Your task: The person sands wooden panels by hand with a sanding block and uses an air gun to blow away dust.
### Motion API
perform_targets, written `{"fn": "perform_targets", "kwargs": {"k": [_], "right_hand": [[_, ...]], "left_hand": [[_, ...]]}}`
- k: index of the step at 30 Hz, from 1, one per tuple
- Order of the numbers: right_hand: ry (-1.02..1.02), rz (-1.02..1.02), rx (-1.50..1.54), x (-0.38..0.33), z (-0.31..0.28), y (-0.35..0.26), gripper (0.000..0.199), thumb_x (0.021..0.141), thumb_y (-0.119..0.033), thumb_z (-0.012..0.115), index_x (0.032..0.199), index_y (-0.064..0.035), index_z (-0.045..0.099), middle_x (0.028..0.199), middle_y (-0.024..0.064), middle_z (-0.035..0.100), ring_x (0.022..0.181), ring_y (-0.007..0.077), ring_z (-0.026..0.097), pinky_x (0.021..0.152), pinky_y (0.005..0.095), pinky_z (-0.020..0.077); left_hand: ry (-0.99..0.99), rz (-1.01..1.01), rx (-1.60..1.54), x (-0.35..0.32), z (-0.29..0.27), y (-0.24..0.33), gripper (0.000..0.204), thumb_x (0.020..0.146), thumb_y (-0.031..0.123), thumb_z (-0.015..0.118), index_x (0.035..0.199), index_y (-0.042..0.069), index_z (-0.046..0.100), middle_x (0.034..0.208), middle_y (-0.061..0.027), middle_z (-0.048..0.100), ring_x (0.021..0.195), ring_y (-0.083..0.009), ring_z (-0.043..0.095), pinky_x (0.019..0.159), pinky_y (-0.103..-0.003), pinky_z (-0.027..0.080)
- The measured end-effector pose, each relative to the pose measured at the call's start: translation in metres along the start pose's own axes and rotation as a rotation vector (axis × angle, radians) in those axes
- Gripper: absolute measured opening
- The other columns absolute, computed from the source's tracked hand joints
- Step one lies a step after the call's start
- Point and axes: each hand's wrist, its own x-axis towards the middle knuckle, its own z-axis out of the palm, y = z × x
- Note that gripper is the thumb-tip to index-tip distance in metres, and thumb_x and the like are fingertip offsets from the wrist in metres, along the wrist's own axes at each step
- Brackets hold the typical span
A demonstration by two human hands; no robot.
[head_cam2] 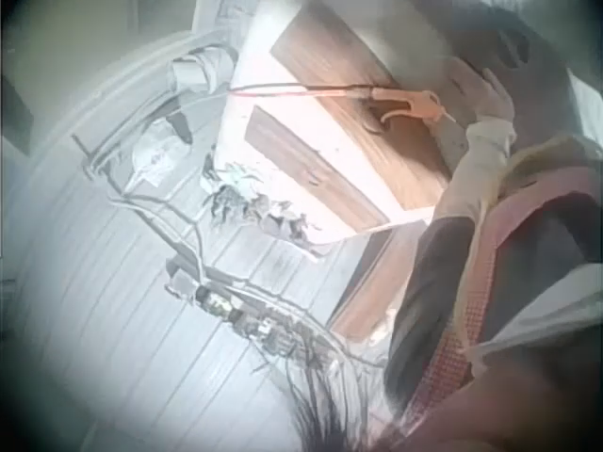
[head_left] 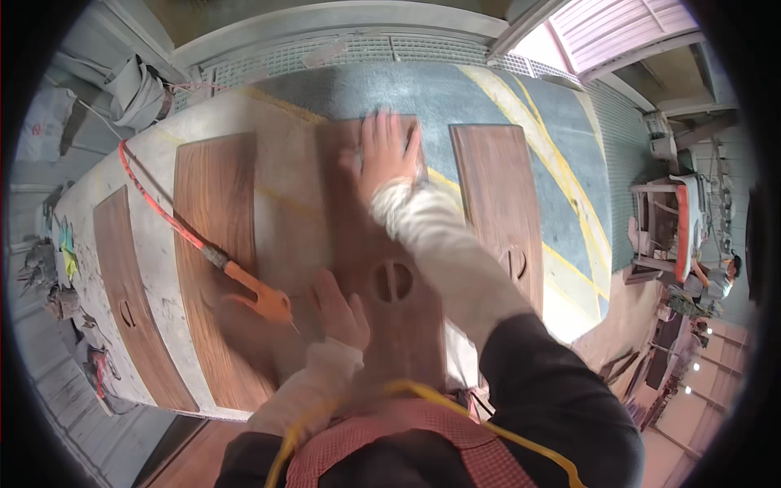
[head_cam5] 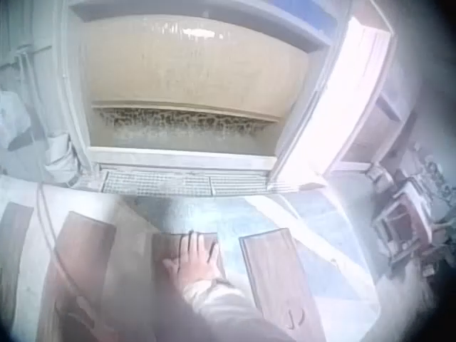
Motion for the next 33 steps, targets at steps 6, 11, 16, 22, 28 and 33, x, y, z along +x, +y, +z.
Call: {"fn": "perform_targets", "kwargs": {"k": [6,11,16,22,28,33], "right_hand": [[-0.243,-0.263,0.292,-0.105,-0.026,-0.031,0.08,0.087,-0.057,0.048,0.145,-0.0051,0.03,0.152,0.0167,0.025,0.143,0.0293,0.017,0.111,0.0614,0.0086],[-0.088,-0.189,0.113,0.036,0.006,-0.03,0.074,0.093,-0.055,0.036,0.149,-0.0076,0.023,0.155,0.0143,0.018,0.145,0.0285,0.012,0.111,0.0629,0.0082],[-0.014,-0.042,0.089,0.092,0.02,-0.024,0.071,0.096,-0.055,0.027,0.149,-0.0072,0.021,0.156,0.0131,0.018,0.145,0.0279,0.014,0.113,0.0581,0.0099],[-0.274,-0.427,0.162,-0.177,-0.045,-0.054,0.076,0.085,-0.055,0.05,0.14,-0.0046,0.039,0.149,0.0137,0.032,0.141,0.0278,0.025,0.112,0.0584,0.0122],[-0.432,-0.544,0.262,-0.236,-0.05,-0.047,0.071,0.087,-0.053,0.047,0.142,-0.0078,0.038,0.15,0.0093,0.033,0.141,0.0264,0.025,0.111,0.0609,0.0132],[-0.219,-0.439,-0.054,-0.016,-0.022,-0.056,0.068,0.096,-0.052,0.031,0.148,-0.0079,0.025,0.154,0.0123,0.022,0.144,0.028,0.014,0.113,0.0592,0.0095]], "left_hand": [[0.032,-0.028,-0.212,0.004,-0.012,0.013,0.06,0.088,0.01,0.051,0.137,-0.012,0.024,0.138,-0.0301,0.035,0.131,-0.0443,0.031,0.112,-0.057,0.013],[0.035,0.058,-0.14,-0.016,-0.001,-0.003,0.06,0.085,0.005,0.049,0.139,-0.009,0.025,0.136,-0.0281,0.036,0.125,-0.0471,0.035,0.11,-0.054,0.018],[0.054,0.065,-0.225,-0.019,-0.004,-0.002,0.064,0.088,0.011,0.05,0.141,-0.01,0.022,0.139,-0.0291,0.033,0.13,-0.0467,0.032,0.111,-0.053,0.017],[0.28,-0.06,-0.351,-0.052,-0.019,-0.034,0.059,0.094,0.018,0.041,0.142,-0.009,0.02,0.144,-0.0287,0.028,0.133,-0.045,0.029,0.111,-0.047,0.021],[-0.074,-0.021,-0.304,-0.124,-0.01,-0.044,0.066,0.096,0.031,0.042,0.143,-0.009,0.019,0.144,-0.0296,0.027,0.136,-0.046,0.024,0.112,-0.051,0.018],[-0.166,0.322,0.076,-0.131,-0.001,-0.049,0.07,0.081,0.029,0.061,0.134,-0.011,0.037,0.133,-0.0302,0.043,0.127,-0.0475,0.038,0.104,-0.066,0.023]]}}
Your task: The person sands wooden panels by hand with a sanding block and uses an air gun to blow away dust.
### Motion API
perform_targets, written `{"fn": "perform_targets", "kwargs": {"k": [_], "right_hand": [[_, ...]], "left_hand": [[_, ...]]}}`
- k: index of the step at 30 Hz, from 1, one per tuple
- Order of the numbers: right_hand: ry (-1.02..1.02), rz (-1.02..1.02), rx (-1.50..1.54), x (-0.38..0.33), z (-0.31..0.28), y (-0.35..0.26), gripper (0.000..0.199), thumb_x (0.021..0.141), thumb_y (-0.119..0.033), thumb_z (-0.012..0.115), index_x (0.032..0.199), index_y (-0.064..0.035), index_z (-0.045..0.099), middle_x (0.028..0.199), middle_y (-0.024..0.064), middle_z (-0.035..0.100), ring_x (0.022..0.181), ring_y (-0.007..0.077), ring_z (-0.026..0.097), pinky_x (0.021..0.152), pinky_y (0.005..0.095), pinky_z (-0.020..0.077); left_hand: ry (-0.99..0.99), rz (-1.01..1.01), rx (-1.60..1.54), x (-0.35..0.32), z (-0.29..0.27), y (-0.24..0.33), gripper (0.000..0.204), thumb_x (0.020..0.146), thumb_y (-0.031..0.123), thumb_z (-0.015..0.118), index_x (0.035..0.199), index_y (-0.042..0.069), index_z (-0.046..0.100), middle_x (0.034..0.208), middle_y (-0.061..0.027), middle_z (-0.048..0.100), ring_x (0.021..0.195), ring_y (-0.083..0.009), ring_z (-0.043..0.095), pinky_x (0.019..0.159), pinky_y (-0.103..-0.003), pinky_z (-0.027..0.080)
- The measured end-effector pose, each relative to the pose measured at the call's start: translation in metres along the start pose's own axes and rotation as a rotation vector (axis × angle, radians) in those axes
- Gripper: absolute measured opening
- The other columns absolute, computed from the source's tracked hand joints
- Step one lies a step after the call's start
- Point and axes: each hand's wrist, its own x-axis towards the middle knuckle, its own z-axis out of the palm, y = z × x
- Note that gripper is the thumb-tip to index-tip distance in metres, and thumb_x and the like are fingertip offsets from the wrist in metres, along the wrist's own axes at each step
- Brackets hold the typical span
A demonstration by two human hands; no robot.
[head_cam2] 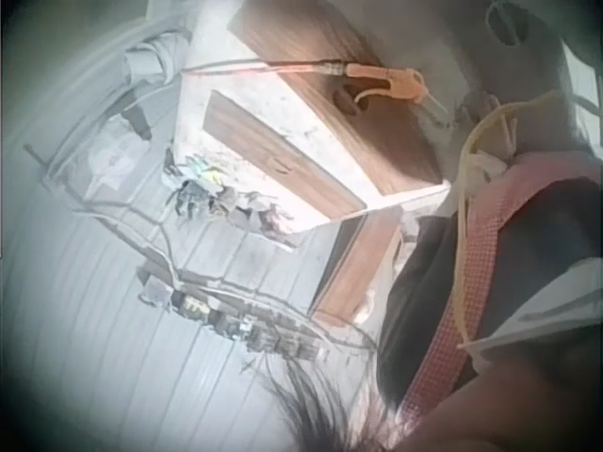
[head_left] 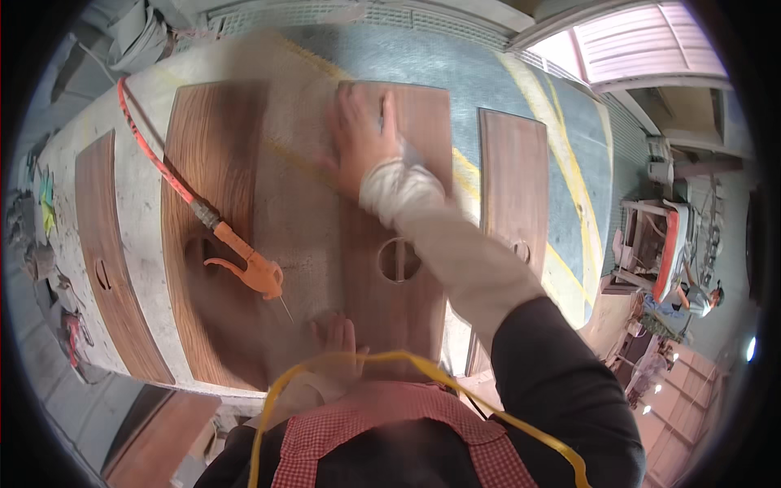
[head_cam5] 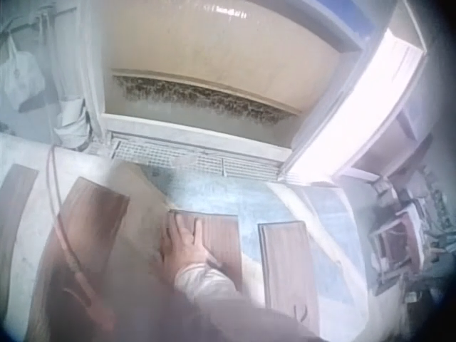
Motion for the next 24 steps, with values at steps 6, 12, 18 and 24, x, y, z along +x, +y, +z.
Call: {"fn": "perform_targets", "kwargs": {"k": [6,12,18,24], "right_hand": [[0.183,0.274,0.102,0.085,0.023,0.038,0.074,0.095,-0.058,0.026,0.15,-0.0089,0.018,0.157,0.0082,0.018,0.145,0.0236,0.011,0.114,0.0573,0.0077],[-0.038,-0.128,0.162,-0.157,0.014,-0.076,0.075,0.089,-0.061,0.037,0.14,-0.0064,0.042,0.151,0.0105,0.03,0.142,0.0295,0.019,0.11,0.0635,0.0098],[0.046,-0.381,0.423,-0.341,0.039,-0.157,0.079,0.081,-0.063,0.048,0.137,-0.0064,0.045,0.145,0.0118,0.039,0.138,0.0239,0.028,0.112,0.0584,0.0134],[0.291,0.286,0.22,-0.221,0.037,-0.071,0.077,0.088,-0.053,0.046,0.14,0.0026,0.036,0.145,0.0183,0.037,0.14,0.0297,0.026,0.112,0.0564,0.0146]], "left_hand": [[-0.074,-0.094,-0.175,-0.001,-0.005,0.001,0.063,0.081,0.025,0.062,0.131,-0.008,0.041,0.133,-0.0284,0.044,0.125,-0.045,0.042,0.105,-0.064,0.023],[0.413,-0.066,-0.32,0.024,-0.05,-0.018,0.047,0.094,0.004,0.044,0.139,-0.006,0.035,0.143,-0.0237,0.037,0.134,-0.0383,0.036,0.11,-0.043,0.029],[0.201,0.288,0.367,0.148,-0.08,-0.027,0.044,0.094,0.013,0.044,0.135,-0.003,0.041,0.143,-0.0193,0.036,0.137,-0.0342,0.029,0.11,-0.046,0.028],[-0.119,0.462,0.463,0.205,-0.078,-0.043,0.045,0.097,0.016,0.041,0.139,0.001,0.038,0.149,-0.013,0.033,0.14,-0.0279,0.027,0.112,-0.042,0.026]]}}
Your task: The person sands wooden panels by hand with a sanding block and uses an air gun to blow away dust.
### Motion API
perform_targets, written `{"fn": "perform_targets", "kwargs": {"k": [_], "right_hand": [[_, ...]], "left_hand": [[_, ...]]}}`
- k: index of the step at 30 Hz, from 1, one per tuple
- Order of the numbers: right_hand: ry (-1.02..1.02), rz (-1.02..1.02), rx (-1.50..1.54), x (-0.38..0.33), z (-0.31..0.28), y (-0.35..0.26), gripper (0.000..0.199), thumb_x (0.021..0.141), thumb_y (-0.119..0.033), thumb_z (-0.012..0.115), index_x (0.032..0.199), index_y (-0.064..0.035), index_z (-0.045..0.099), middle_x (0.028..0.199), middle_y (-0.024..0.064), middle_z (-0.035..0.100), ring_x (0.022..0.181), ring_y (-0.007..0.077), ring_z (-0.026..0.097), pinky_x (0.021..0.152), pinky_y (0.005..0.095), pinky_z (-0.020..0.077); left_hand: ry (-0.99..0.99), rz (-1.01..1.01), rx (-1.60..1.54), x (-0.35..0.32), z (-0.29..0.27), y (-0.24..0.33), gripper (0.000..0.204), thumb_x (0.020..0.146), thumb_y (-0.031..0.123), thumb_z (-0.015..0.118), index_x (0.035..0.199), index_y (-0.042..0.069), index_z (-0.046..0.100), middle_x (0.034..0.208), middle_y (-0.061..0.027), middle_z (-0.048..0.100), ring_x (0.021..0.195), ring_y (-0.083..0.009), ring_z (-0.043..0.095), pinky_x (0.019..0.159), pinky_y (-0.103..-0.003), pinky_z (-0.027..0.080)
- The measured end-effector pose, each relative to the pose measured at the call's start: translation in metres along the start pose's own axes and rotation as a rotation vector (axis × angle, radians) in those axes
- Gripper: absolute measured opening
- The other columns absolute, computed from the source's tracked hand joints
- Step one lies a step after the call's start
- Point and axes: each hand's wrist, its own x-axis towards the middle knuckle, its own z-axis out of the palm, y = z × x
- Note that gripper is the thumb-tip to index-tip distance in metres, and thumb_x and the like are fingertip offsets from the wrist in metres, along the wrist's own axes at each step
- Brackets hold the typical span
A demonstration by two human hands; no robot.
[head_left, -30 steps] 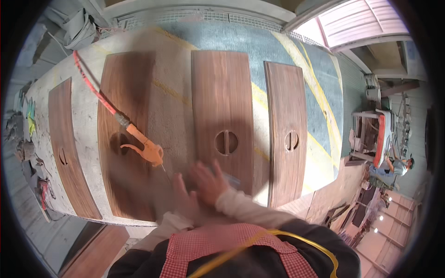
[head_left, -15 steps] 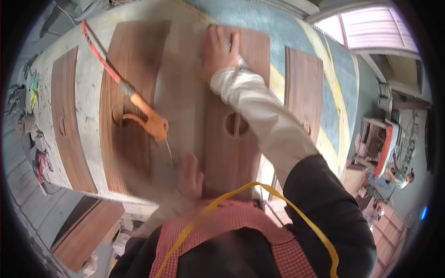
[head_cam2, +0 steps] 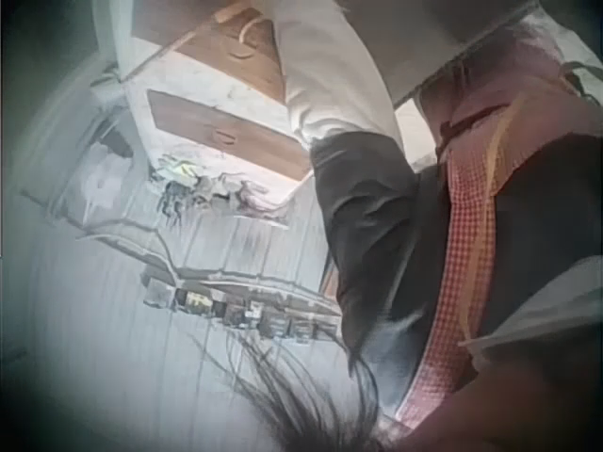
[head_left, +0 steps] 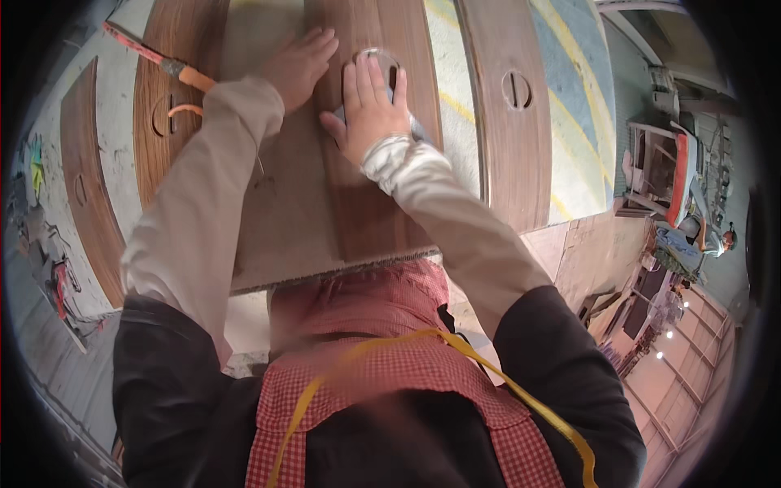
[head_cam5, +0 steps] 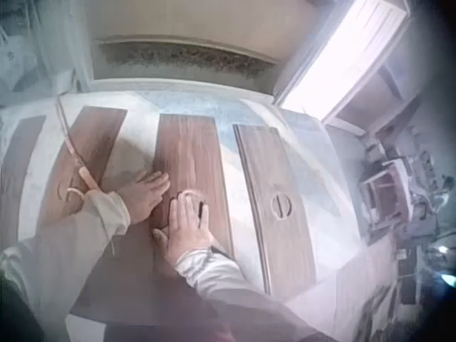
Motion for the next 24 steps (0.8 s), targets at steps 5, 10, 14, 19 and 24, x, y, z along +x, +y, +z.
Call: {"fn": "perform_targets", "kwargs": {"k": [5,10,14,19,24], "right_hand": [[-0.34,-0.124,0.069,-0.112,-0.024,-0.067,0.081,0.083,-0.059,0.051,0.138,-0.0001,0.041,0.148,0.0173,0.033,0.142,0.027,0.02,0.112,0.057,0.0161],[-0.406,-0.132,0.171,-0.14,-0.033,-0.065,0.08,0.083,-0.054,0.053,0.14,-0.0001,0.036,0.15,0.0165,0.031,0.142,0.0263,0.021,0.111,0.0597,0.0134],[-0.13,0.124,-0.051,-0.019,-0.005,0.0,0.072,0.093,-0.047,0.042,0.145,0.0005,0.027,0.154,0.0166,0.02,0.144,0.0261,0.016,0.113,0.0567,0.0105],[-0.005,0.278,-0.089,0.027,0.011,0.032,0.074,0.095,-0.051,0.034,0.147,-0.0002,0.021,0.155,0.0147,0.018,0.145,0.0245,0.013,0.114,0.0583,0.0059],[-0.33,0.157,0.039,-0.169,-0.041,-0.021,0.086,0.085,-0.057,0.05,0.144,0.0005,0.027,0.152,0.0164,0.024,0.143,0.0288,0.017,0.111,0.0635,0.0096]], "left_hand": [[0.171,-0.091,0.018,-0.008,0.031,0.005,0.055,0.099,0.03,0.039,0.144,0.001,0.025,0.152,-0.013,0.024,0.141,-0.0282,0.022,0.112,-0.039,0.027],[0.045,-0.196,-0.119,-0.014,0.024,0.02,0.06,0.099,0.032,0.038,0.147,0.002,0.019,0.155,-0.0134,0.016,0.144,-0.0292,0.014,0.114,-0.038,0.025],[0.009,-0.135,-0.12,-0.014,0.024,0.005,0.061,0.099,0.03,0.037,0.149,0.004,0.013,0.157,-0.0122,0.009,0.145,-0.0279,0.006,0.117,-0.037,0.02],[0.065,-0.263,-0.144,-0.005,0.029,0.022,0.061,0.099,0.033,0.035,0.149,0.005,0.014,0.155,-0.0149,0.017,0.143,-0.0291,0.016,0.116,-0.043,0.018],[0.276,-0.574,-0.213,-0.032,0.05,0.058,0.064,0.098,0.037,0.035,0.147,0.0,0.015,0.15,-0.0168,0.03,0.14,-0.0303,0.025,0.115,-0.052,0.009]]}}
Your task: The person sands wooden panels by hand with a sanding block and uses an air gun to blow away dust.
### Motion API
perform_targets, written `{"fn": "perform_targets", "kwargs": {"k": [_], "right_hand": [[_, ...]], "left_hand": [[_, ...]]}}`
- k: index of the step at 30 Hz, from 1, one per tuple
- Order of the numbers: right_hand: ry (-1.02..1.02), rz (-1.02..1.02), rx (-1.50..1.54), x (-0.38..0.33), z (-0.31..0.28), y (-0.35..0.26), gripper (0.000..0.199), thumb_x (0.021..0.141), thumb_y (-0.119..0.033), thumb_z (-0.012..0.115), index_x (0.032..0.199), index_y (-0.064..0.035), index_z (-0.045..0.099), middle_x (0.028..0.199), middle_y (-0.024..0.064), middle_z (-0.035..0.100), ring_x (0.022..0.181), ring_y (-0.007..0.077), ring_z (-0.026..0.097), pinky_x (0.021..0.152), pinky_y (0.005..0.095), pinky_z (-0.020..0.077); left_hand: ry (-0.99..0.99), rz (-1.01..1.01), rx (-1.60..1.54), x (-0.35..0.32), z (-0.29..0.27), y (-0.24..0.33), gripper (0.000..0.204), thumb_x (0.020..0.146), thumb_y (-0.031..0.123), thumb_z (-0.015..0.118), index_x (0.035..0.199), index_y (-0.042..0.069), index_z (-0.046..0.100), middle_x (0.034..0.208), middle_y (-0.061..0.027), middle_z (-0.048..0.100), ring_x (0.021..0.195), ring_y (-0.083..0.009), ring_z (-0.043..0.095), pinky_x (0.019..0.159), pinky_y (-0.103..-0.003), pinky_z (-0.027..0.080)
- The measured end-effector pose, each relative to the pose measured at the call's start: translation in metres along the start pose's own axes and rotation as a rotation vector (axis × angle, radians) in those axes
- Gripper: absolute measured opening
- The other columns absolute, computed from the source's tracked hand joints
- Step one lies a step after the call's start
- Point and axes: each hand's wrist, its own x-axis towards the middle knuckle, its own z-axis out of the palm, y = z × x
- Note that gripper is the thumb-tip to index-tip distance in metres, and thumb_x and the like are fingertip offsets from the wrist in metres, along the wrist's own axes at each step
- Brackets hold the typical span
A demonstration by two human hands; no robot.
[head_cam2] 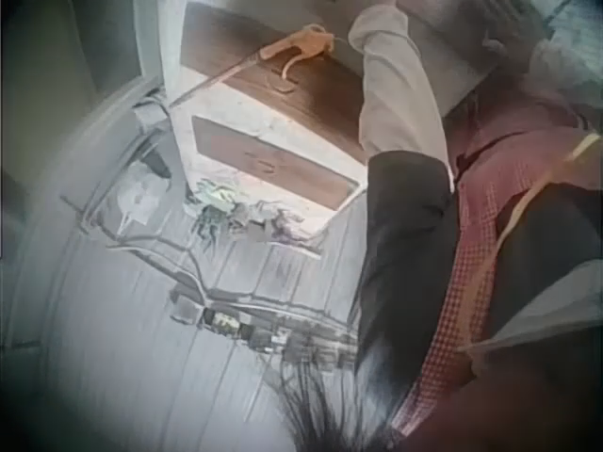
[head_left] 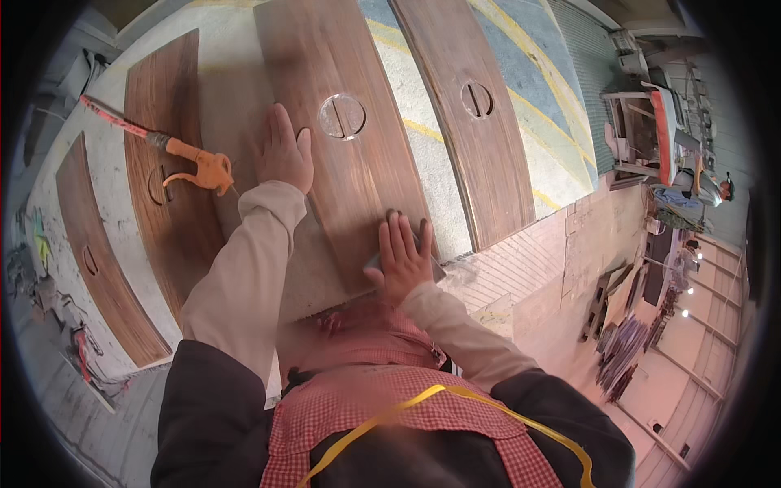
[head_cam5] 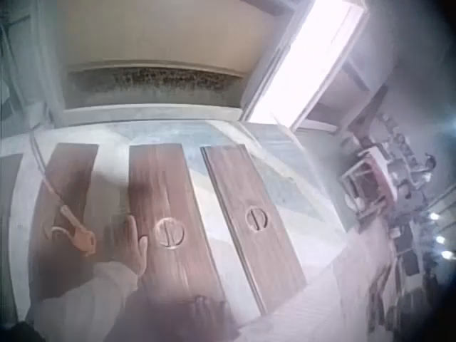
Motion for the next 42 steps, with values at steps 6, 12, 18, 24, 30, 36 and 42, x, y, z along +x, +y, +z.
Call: {"fn": "perform_targets", "kwargs": {"k": [6,12,18,24,30,36,42], "right_hand": [[0.077,-0.026,-0.018,0.131,-0.022,0.017,0.082,0.086,-0.053,0.048,0.146,-0.0026,0.025,0.153,0.0161,0.022,0.143,0.0293,0.016,0.111,0.0624,0.0099],[0.349,0.095,0.031,0.263,-0.032,0.048,0.08,0.093,-0.055,0.035,0.148,0.0012,0.017,0.154,0.0198,0.017,0.145,0.0306,0.012,0.115,0.0527,0.0067],[0.1,0.165,0.195,0.007,0.001,0.051,0.09,0.085,-0.046,0.059,0.143,0.0101,0.019,0.148,0.0339,0.017,0.14,0.0462,0.013,0.114,0.055,0.0084],[0.152,0.169,0.132,0.167,-0.019,0.06,0.087,0.088,-0.052,0.048,0.144,0.0077,0.019,0.148,0.0336,0.019,0.141,0.0438,0.012,0.114,0.0557,0.0053],[0.373,0.247,0.06,0.34,-0.044,0.08,0.087,0.091,-0.064,0.028,0.147,0.0016,0.02,0.153,0.0227,0.02,0.144,0.0332,0.012,0.114,0.0562,0.0038],[0.004,0.036,-0.026,0.112,-0.037,0.032,0.096,0.08,-0.064,0.051,0.142,0.0043,0.029,0.151,0.0233,0.025,0.143,0.0347,0.017,0.11,0.0643,0.007],[-0.039,0.038,0.042,0.152,-0.038,0.043,0.097,0.08,-0.064,0.046,0.144,0.006,0.023,0.151,0.026,0.02,0.143,0.0393,0.014,0.11,0.0637,0.0056]], "left_hand": [[-0.115,0.007,0.033,0.0,-0.015,0.007,0.061,0.099,0.036,0.032,0.148,0.004,0.016,0.15,-0.0148,0.031,0.141,-0.0297,0.023,0.114,-0.056,0.006],[-0.011,0.079,-0.013,0.005,0.0,0.001,0.062,0.1,0.039,0.031,0.149,0.004,0.015,0.15,-0.0147,0.031,0.141,-0.0288,0.025,0.114,-0.055,0.009],[-0.041,-0.063,0.183,0.0,-0.008,0.003,0.065,0.097,0.041,0.038,0.143,-0.003,0.027,0.151,-0.0207,0.024,0.141,-0.0297,0.023,0.114,-0.055,0.006],[0.017,0.023,0.085,-0.007,-0.005,0.003,0.064,0.097,0.036,0.04,0.141,-0.008,0.027,0.151,-0.023,0.024,0.142,-0.0326,0.02,0.115,-0.055,0.003],[-0.034,0.042,0.065,-0.006,-0.007,0.005,0.064,0.098,0.036,0.039,0.142,-0.008,0.025,0.15,-0.023,0.024,0.142,-0.0335,0.019,0.114,-0.055,0.002],[-0.019,0.007,0.056,-0.001,-0.015,-0.001,0.062,0.097,0.036,0.041,0.139,-0.008,0.03,0.149,-0.0225,0.027,0.142,-0.0338,0.019,0.114,-0.056,0.006],[-0.091,0.022,0.018,0.0,-0.024,0.01,0.064,0.095,0.033,0.043,0.14,-0.01,0.027,0.149,-0.0235,0.026,0.141,-0.0362,0.02,0.114,-0.058,0.004]]}}
